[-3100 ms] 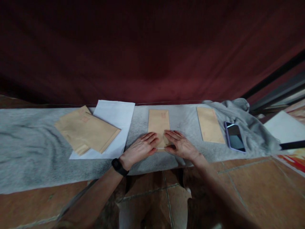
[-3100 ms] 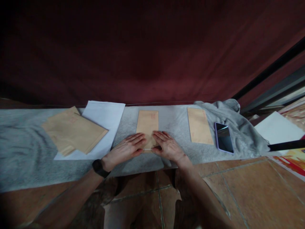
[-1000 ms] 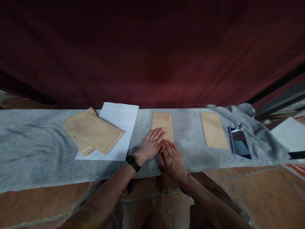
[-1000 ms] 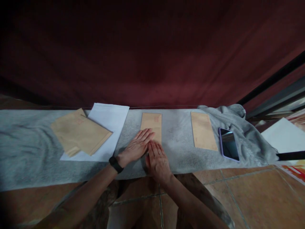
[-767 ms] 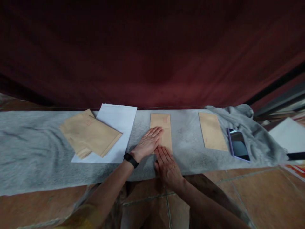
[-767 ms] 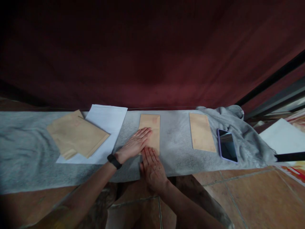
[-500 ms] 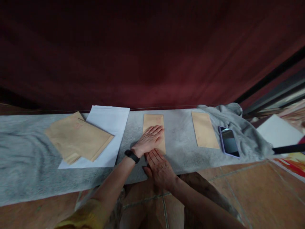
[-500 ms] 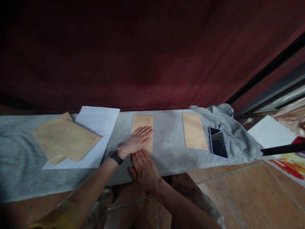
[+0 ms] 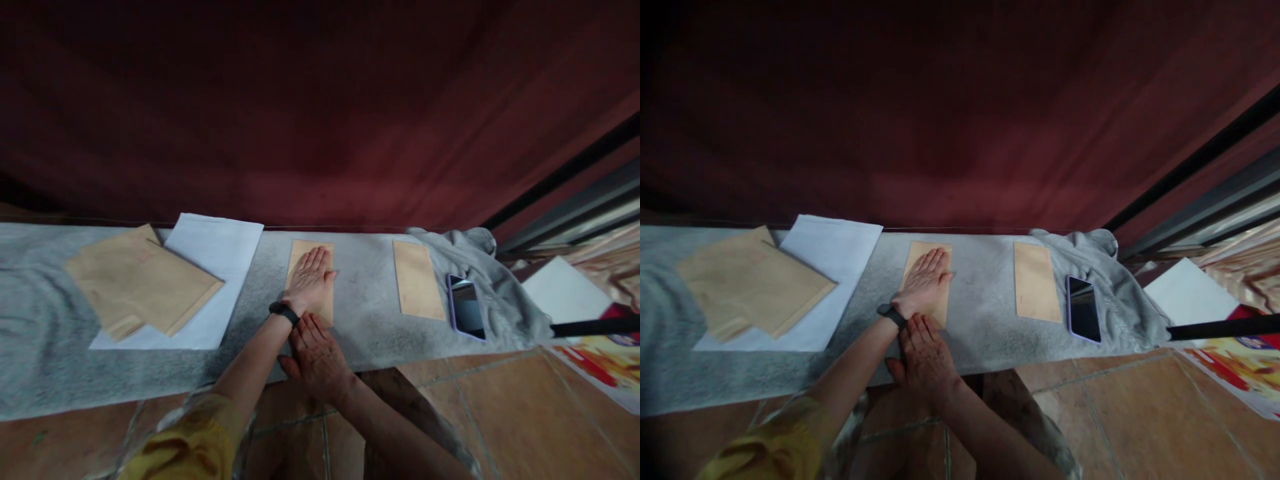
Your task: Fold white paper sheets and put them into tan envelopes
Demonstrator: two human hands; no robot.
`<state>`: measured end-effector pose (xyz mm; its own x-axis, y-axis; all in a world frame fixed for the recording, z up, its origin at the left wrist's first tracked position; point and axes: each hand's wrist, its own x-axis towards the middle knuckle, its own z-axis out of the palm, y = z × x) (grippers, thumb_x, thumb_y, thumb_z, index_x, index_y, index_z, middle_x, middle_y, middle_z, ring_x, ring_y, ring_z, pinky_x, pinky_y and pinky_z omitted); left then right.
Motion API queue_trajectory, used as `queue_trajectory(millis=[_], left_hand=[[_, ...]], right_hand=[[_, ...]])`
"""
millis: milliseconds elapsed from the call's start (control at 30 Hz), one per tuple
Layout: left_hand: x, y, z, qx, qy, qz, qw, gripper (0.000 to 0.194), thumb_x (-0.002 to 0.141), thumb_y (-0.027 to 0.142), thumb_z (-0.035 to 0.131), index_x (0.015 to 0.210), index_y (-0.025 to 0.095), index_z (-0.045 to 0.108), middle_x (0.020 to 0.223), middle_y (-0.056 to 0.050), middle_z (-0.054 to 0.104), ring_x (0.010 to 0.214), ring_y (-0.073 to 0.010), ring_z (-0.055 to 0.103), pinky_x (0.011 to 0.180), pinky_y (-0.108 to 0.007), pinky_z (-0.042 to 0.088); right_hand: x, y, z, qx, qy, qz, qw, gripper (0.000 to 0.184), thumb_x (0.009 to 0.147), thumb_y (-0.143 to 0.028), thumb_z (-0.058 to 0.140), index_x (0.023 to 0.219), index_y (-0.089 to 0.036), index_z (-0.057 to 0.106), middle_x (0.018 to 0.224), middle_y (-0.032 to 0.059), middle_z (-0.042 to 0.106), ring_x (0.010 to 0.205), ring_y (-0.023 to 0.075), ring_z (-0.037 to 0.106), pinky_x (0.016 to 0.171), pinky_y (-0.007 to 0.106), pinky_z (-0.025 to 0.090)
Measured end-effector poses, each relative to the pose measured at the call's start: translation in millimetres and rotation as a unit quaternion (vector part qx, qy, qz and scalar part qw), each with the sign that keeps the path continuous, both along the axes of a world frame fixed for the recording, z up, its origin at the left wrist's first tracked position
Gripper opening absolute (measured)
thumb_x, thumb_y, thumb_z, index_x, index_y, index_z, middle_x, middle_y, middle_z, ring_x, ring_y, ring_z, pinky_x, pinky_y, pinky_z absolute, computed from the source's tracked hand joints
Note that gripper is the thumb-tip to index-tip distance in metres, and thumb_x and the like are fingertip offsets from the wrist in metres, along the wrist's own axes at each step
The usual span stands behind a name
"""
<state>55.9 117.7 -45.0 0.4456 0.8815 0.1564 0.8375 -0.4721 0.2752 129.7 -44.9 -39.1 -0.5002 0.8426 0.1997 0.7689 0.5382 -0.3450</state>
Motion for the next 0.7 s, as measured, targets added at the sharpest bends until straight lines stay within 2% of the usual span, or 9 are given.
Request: queue_trajectory(millis=[200,333,400,467,533,600,700], left_hand=[[-14.7,6.6,-5.6,-0.009,0.017,0.053,0.998,0.067,0.103,0.045,0.026,0.158,0.007,0.030,0.167,-0.015,0.027,0.156,-0.0270,0.021,0.128,-0.044,0.016],[-25.2,9.0,-7.1,-0.004,0.024,0.063,0.998,0.066,0.102,0.041,0.026,0.160,0.010,0.027,0.166,-0.014,0.030,0.155,-0.0271,0.023,0.127,-0.046,0.019],[-30.2,8.6,-5.5,-0.005,0.032,0.069,0.997,0.065,0.102,0.040,0.027,0.159,0.010,0.028,0.165,-0.014,0.031,0.155,-0.0271,0.024,0.126,-0.046,0.021],[-35.2,6.4,-2.0,-0.011,0.047,0.079,0.996,0.063,0.103,0.039,0.026,0.158,0.010,0.032,0.165,-0.015,0.033,0.154,-0.0272,0.025,0.126,-0.046,0.022],[-40.1,1.4,2.8,-0.010,0.055,0.082,0.995,0.061,0.103,0.037,0.025,0.156,0.008,0.034,0.164,-0.016,0.035,0.154,-0.0273,0.027,0.126,-0.046,0.022],[-44.6,-8.3,7.7,-0.001,0.052,0.057,0.997,0.060,0.104,0.035,0.024,0.155,0.008,0.036,0.163,-0.017,0.036,0.154,-0.0268,0.027,0.127,-0.047,0.022],[-48.7,-34.2,11.6,0.019,0.032,-0.013,0.999,0.057,0.104,0.033,0.024,0.155,0.011,0.036,0.163,-0.014,0.037,0.154,-0.0248,0.026,0.127,-0.047,0.022]], right_hand=[[2.2,-1.3,3.3,0.008,0.002,0.002,1.000,0.067,0.102,-0.049,0.047,0.149,-0.003,0.044,0.155,0.0207,0.047,0.148,0.0295,0.040,0.126,0.046,0.031],[3.4,-2.3,5.5,0.009,0.016,0.001,1.000,0.068,0.102,-0.048,0.047,0.155,-0.006,0.037,0.161,0.0182,0.038,0.151,0.0281,0.035,0.126,0.047,0.029],[6.0,-0.1,7.0,-0.002,0.026,0.005,1.000,0.064,0.103,-0.045,0.046,0.156,-0.009,0.036,0.162,0.0165,0.037,0.151,0.0262,0.034,0.127,0.046,0.029],[11.0,4.7,8.0,-0.027,0.046,0.013,0.998,0.056,0.104,-0.038,0.044,0.154,-0.012,0.040,0.160,0.0142,0.042,0.150,0.0230,0.036,0.126,0.044,0.031],[17.8,11.1,7.0,-0.064,0.091,0.009,0.994,0.048,0.104,-0.029,0.041,0.151,-0.018,0.045,0.156,0.0103,0.049,0.148,0.0188,0.040,0.124,0.041,0.036],[24.2,17.8,2.4,-0.096,0.168,-0.016,0.981,0.046,0.103,-0.022,0.037,0.148,-0.024,0.049,0.154,0.0062,0.052,0.146,0.0152,0.043,0.121,0.039,0.040],[27.9,26.2,-10.4,-0.126,0.308,-0.094,0.938,0.043,0.104,-0.026,0.034,0.143,-0.024,0.053,0.153,0.0071,0.053,0.144,0.0153,0.046,0.119,0.039,0.042]])
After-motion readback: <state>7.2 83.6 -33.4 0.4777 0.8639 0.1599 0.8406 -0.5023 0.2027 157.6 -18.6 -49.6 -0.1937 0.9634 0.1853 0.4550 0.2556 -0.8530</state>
